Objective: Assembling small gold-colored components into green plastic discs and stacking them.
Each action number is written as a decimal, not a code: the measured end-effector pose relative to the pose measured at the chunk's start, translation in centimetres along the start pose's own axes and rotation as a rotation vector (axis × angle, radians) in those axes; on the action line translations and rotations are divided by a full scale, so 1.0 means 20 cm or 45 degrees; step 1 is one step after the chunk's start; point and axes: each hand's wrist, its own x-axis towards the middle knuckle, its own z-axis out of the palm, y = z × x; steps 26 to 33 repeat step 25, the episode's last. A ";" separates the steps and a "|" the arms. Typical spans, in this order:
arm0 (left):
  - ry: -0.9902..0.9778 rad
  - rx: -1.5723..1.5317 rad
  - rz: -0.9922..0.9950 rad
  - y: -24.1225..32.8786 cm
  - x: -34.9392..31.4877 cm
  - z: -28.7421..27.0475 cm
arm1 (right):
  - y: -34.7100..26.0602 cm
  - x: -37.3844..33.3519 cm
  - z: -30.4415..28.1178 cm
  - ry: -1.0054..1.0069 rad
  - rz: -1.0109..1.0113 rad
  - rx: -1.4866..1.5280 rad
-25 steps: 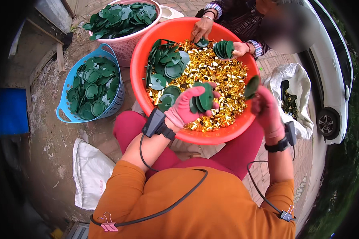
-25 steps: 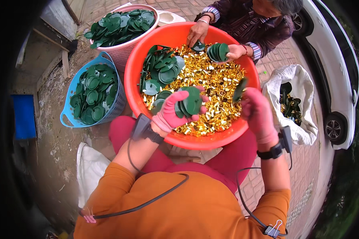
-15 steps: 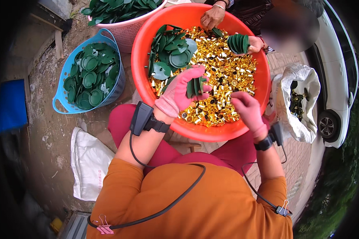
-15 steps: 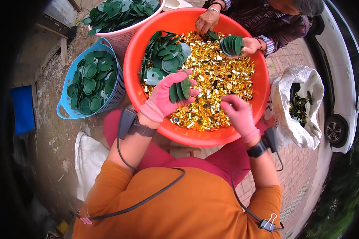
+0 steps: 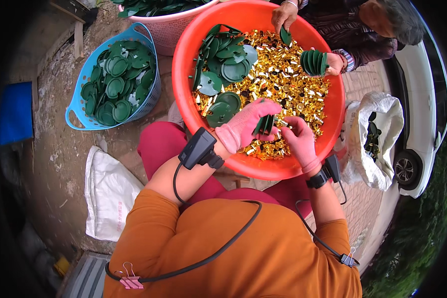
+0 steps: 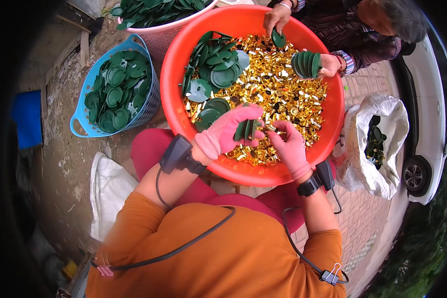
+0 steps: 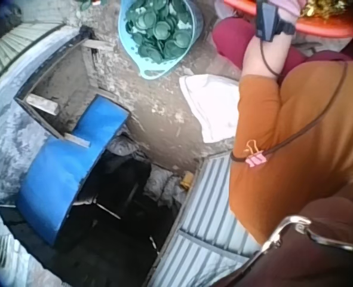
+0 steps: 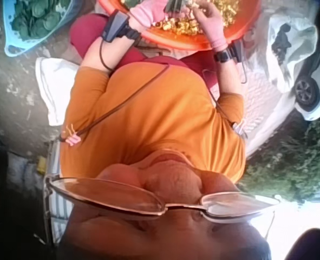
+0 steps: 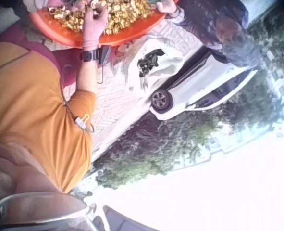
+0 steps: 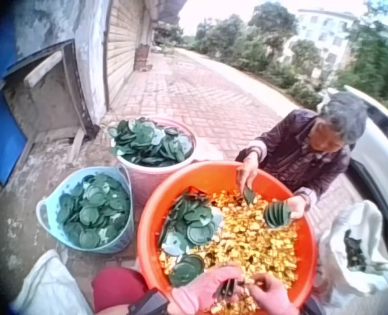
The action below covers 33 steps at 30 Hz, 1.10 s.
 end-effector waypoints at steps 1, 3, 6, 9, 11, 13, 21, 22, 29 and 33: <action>-0.058 0.002 -0.076 -0.03 0.01 0.00 | 0.00 -0.02 0.01 0.054 -0.062 -0.021; -0.130 0.023 -0.065 -0.08 0.01 0.01 | -0.04 -0.07 0.00 0.112 -0.191 -0.257; -0.110 0.013 -0.071 -0.09 0.03 -0.01 | -0.11 -0.11 -0.03 0.123 -0.190 -0.282; -0.222 -0.134 -0.123 -0.09 0.05 -0.01 | -0.11 -0.13 -0.09 0.083 -0.034 0.056; -0.253 -0.178 -0.136 -0.08 0.05 -0.02 | -0.12 -0.12 -0.10 -0.060 -0.009 0.306; -0.416 -0.274 -0.140 -0.07 0.05 -0.03 | -0.10 -0.14 -0.10 -0.106 0.048 0.387; -0.419 -0.247 -0.120 -0.06 0.06 -0.01 | -0.13 -0.15 -0.02 0.047 -0.050 0.653; -0.416 -0.155 -0.123 -0.05 0.07 0.00 | -0.15 -0.13 -0.01 0.084 -0.038 0.664; -0.395 -0.100 -0.081 -0.09 0.09 0.01 | -0.09 -0.11 -0.04 0.065 -0.119 0.545; -0.395 -0.100 -0.081 -0.09 0.09 0.01 | -0.09 -0.11 -0.04 0.065 -0.119 0.545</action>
